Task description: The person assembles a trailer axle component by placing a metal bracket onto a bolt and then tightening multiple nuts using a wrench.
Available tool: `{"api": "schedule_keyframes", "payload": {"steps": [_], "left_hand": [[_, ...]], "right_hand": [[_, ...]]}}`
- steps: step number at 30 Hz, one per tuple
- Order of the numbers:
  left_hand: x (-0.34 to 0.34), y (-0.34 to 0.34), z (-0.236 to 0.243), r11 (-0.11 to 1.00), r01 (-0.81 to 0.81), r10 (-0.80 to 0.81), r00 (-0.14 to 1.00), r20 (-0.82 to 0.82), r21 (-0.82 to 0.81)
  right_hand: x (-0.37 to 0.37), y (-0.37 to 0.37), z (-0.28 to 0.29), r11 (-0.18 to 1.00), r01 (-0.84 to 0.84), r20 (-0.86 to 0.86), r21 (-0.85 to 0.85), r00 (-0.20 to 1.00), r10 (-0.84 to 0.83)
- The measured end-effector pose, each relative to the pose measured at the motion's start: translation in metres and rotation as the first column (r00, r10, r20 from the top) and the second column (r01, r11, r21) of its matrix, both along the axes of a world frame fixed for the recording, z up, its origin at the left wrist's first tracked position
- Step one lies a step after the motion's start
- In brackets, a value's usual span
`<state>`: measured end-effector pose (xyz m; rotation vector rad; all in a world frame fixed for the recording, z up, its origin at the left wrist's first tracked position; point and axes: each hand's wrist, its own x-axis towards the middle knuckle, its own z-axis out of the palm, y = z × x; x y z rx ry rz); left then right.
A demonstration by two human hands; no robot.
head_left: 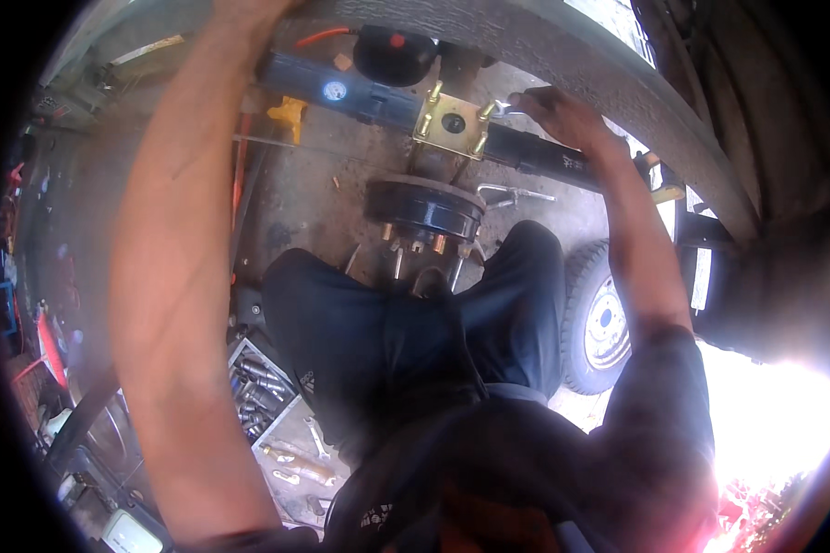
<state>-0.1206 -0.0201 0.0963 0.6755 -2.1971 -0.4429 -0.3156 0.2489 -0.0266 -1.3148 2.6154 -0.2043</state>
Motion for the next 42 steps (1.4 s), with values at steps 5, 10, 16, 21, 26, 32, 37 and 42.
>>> {"api": "schedule_keyframes", "payload": {"steps": [5, 10, 16, 21, 26, 32, 37, 42], "left_hand": [[0.005, 0.003, 0.002, 0.998, -0.038, 0.040, 0.999, 0.032, -0.056], [0.007, 0.007, 0.004, 1.000, -0.015, 0.014, 0.999, 0.051, 0.020], [0.008, 0.008, 0.002, 0.998, 0.067, -0.067, 0.998, 0.022, 0.005], [0.004, 0.004, 0.000, 1.000, -0.005, 0.005, 1.000, 0.010, 0.008], [0.007, 0.024, 0.012, 1.000, 0.013, -0.014, 1.000, 0.022, 0.023], [0.005, -0.003, -0.004, 0.999, -0.026, 0.025, 0.999, -0.032, -0.045], [0.007, 0.020, 0.007, 0.998, -0.047, 0.047, 0.999, -0.010, -0.039], [0.012, 0.015, 0.005, 0.999, 0.039, -0.038, 0.999, 0.012, -0.030]], "right_hand": [[-0.013, -0.022, -0.003, 0.990, -0.091, -0.056, 0.104, 0.994, 0.097], [-0.027, -0.040, -0.045, 0.978, -0.144, -0.028, -0.149, 0.990, 0.141], [-0.009, -0.035, -0.031, 0.970, -0.105, 0.112, -0.220, 0.985, 0.132], [0.039, -0.011, -0.019, 0.999, -0.011, -0.265, 0.046, 0.964, 0.023], [0.125, 0.011, -0.031, 0.988, 0.084, -0.380, -0.129, 0.916, -0.127], [0.145, -0.001, -0.022, 0.941, 0.307, 0.017, -0.140, 0.951, -0.308], [0.094, 0.044, 0.000, 0.934, 0.189, 0.050, -0.302, 0.982, -0.183], [0.034, 0.039, 0.012, 0.975, 0.072, 0.053, -0.209, 0.997, -0.062]]}}
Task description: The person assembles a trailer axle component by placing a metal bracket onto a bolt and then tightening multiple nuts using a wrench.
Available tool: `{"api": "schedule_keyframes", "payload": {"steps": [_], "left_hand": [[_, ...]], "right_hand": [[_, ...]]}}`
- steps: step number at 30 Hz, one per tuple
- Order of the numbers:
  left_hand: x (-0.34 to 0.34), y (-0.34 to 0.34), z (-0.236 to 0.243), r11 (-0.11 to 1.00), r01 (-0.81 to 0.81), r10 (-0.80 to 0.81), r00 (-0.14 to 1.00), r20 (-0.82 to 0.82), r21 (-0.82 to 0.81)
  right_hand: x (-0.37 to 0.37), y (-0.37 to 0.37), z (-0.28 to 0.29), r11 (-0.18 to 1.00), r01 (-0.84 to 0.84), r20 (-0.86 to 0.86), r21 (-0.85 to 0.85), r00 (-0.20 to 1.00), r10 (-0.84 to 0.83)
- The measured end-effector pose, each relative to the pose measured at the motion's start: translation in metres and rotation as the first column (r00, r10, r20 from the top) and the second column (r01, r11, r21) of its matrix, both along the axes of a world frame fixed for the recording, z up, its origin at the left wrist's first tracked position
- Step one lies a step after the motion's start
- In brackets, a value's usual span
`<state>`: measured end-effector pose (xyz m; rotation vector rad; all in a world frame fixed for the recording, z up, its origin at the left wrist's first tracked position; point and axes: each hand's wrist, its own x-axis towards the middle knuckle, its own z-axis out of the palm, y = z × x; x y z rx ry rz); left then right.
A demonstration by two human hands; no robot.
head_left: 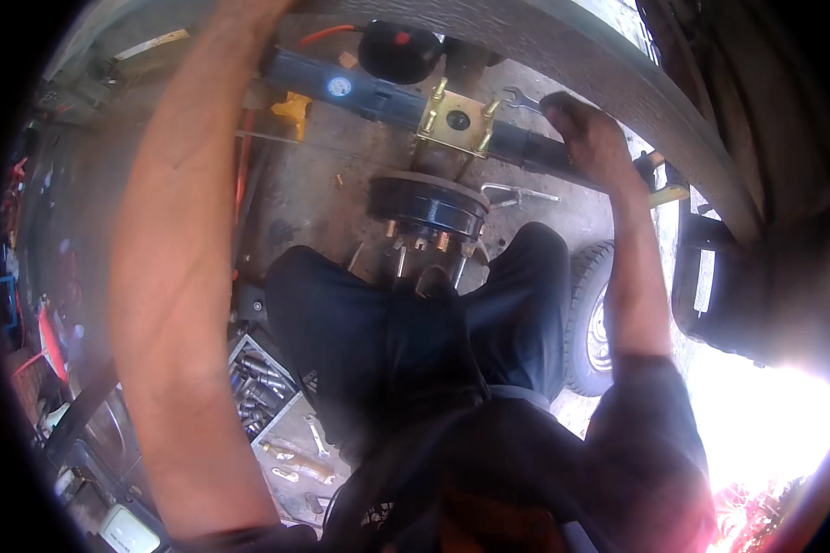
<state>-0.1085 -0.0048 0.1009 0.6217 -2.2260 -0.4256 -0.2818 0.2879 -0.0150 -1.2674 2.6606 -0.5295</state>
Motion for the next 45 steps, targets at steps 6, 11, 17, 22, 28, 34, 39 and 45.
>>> {"api": "schedule_keyframes", "payload": {"steps": [6, 11, 17, 22, 28, 34, 39, 45], "left_hand": [[-0.012, -0.017, -0.007, 0.999, -0.051, 0.051, 0.999, -0.013, -0.005], [-0.003, -0.019, -0.007, 0.996, -0.083, 0.081, 0.995, 0.049, 0.042], [-0.008, -0.011, 0.000, 1.000, -0.028, 0.028, 0.998, 0.049, -0.009], [-0.011, -0.018, -0.005, 0.996, -0.077, 0.077, 0.997, 0.012, -0.051], [-0.008, -0.011, 0.000, 0.996, -0.073, 0.072, 0.997, 0.035, 0.045], [-0.009, -0.014, -0.001, 0.998, -0.042, 0.043, 0.999, 0.013, -0.036], [0.000, 0.002, 0.000, 0.999, 0.009, -0.010, 1.000, -0.010, -0.049], [-0.007, -0.008, -0.004, 0.999, -0.004, 0.003, 1.000, -0.015, -0.051]], "right_hand": [[-0.061, -0.019, -0.025, 0.972, -0.140, 0.058, 0.189, 0.990, 0.131], [-0.017, -0.047, 0.028, 0.964, 0.075, 0.099, 0.254, 0.990, -0.103], [-0.036, -0.018, -0.005, 0.985, -0.051, 0.028, 0.162, 0.998, 0.047], [-0.023, -0.023, 0.011, 0.939, -0.063, -0.022, 0.339, 0.997, 0.074], [-0.015, -0.022, 0.001, 0.963, -0.067, 0.018, 0.259, 0.998, 0.065], [-0.016, -0.012, -0.006, 0.986, -0.060, 0.086, 0.154, 0.995, 0.047], [-0.010, -0.014, -0.001, 0.987, -0.099, 0.036, 0.123, 0.995, 0.095], [-0.023, -0.024, -0.019, 0.998, -0.058, 0.106, -0.003, 0.993, 0.058]]}}
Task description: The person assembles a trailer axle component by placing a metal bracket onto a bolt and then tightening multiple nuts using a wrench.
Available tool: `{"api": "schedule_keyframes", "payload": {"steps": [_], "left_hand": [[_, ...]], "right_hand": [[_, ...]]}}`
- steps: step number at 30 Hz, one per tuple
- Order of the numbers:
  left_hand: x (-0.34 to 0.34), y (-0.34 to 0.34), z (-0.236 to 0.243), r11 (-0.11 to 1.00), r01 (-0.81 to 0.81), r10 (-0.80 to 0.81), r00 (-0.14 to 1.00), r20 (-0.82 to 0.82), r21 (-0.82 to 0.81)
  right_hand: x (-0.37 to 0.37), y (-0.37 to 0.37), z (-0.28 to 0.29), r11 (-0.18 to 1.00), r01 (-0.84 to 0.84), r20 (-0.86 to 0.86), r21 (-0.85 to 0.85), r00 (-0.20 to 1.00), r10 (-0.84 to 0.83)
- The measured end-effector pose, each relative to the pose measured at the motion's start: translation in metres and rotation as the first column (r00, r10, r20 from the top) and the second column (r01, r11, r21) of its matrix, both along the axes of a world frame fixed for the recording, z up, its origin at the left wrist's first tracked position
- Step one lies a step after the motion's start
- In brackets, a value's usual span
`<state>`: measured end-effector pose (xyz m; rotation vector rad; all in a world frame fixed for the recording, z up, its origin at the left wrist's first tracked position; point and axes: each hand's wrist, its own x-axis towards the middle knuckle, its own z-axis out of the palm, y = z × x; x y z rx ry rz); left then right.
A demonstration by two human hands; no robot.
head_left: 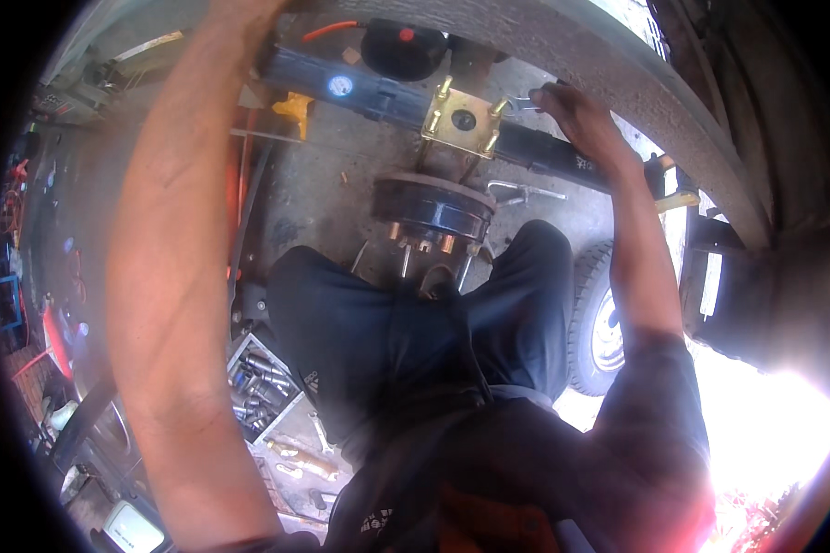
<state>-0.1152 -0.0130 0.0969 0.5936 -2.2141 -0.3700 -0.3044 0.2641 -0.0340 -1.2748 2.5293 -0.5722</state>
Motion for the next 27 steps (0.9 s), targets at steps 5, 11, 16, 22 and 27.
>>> {"api": "schedule_keyframes", "payload": {"steps": [5, 11, 16, 22, 27], "left_hand": [[-0.003, -0.007, 0.001, 0.996, -0.066, 0.062, 0.996, 0.058, 0.062], [0.000, 0.006, 0.009, 0.991, -0.068, 0.056, 0.993, 0.100, 0.112], [0.002, 0.009, 0.009, 0.999, -0.048, 0.047, 0.996, 0.080, 0.008], [-0.001, -0.003, 0.004, 0.995, -0.099, 0.099, 0.994, 0.052, -0.009], [0.006, 0.025, 0.017, 0.971, -0.071, 0.049, 0.994, 0.098, 0.229]], "right_hand": [[-0.022, -0.033, -0.027, 0.991, -0.045, -0.459, -0.127, 0.888, -0.018], [-0.047, -0.056, -0.039, 0.988, -0.149, -0.315, -0.052, 0.941, 0.125], [-0.055, -0.066, -0.035, 0.967, -0.253, -0.365, -0.022, 0.903, 0.228], [-0.010, -0.036, -0.031, 0.993, -0.094, -0.512, 0.073, 0.851, 0.118], [0.073, -0.009, 0.002, 0.947, 0.158, -0.548, 0.279, 0.836, 0.022]]}}
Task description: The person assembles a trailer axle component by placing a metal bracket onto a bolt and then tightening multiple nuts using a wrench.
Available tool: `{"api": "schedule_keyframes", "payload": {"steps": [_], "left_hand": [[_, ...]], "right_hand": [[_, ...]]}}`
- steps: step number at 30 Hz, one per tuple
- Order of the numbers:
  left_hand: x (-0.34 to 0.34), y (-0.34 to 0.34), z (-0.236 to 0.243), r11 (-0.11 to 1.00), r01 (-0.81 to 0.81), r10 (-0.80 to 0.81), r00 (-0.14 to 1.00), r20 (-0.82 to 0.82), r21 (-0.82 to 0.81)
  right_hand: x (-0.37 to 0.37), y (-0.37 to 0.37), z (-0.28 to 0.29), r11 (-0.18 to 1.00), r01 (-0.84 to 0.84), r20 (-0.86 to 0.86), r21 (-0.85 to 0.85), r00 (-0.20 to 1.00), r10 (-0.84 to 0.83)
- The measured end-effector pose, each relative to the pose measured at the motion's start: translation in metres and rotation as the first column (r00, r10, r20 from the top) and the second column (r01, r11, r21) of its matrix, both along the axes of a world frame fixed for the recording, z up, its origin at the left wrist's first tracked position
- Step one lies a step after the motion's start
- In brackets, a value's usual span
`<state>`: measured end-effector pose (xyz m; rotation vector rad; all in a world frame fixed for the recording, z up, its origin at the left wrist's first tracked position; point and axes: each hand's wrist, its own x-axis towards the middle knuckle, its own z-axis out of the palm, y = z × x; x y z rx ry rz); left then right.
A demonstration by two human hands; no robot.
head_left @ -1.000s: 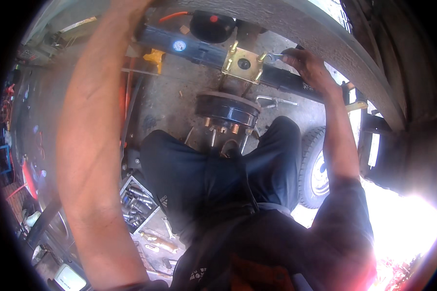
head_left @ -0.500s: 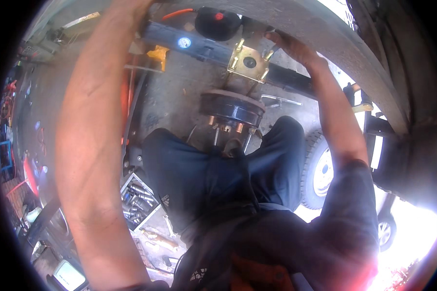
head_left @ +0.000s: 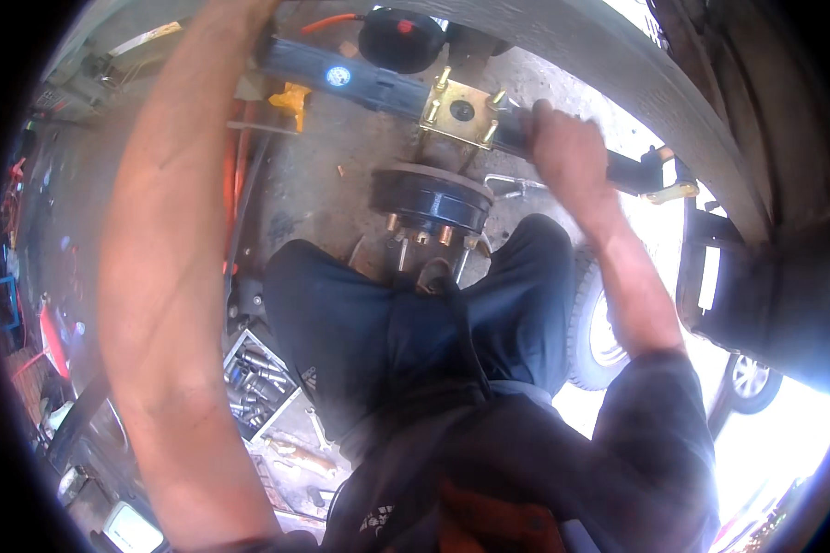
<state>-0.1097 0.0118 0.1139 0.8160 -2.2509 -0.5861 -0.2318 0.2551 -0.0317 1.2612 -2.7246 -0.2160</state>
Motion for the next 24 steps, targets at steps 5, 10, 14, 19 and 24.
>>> {"api": "schedule_keyframes", "payload": {"steps": [5, 10, 14, 19, 24], "left_hand": [[-0.007, -0.024, -0.013, 0.993, -0.010, 0.004, 0.999, -0.051, -0.115], [-0.009, -0.039, -0.023, 0.979, -0.056, 0.040, 0.996, -0.083, -0.197], [-0.004, -0.017, -0.012, 0.977, 0.004, -0.015, 0.999, -0.052, -0.213], [-0.005, -0.022, -0.013, 0.975, -0.046, 0.039, 0.999, -0.036, -0.217], [-0.010, -0.031, -0.015, 0.986, -0.024, 0.017, 0.999, -0.041, -0.163]], "right_hand": [[0.062, -0.004, -0.022, 0.984, 0.146, 0.118, -0.100, 0.984, -0.134], [0.055, 0.016, -0.005, 0.952, 0.226, 0.279, -0.206, 0.946, -0.164], [-0.005, 0.056, 0.003, 0.943, -0.167, -0.020, -0.288, 0.986, 0.168], [-0.046, 0.036, -0.006, 0.938, -0.196, 0.101, -0.287, 0.967, 0.233], [-0.063, 0.025, -0.007, 0.917, -0.239, 0.214, -0.319, 0.924, 0.315]]}}
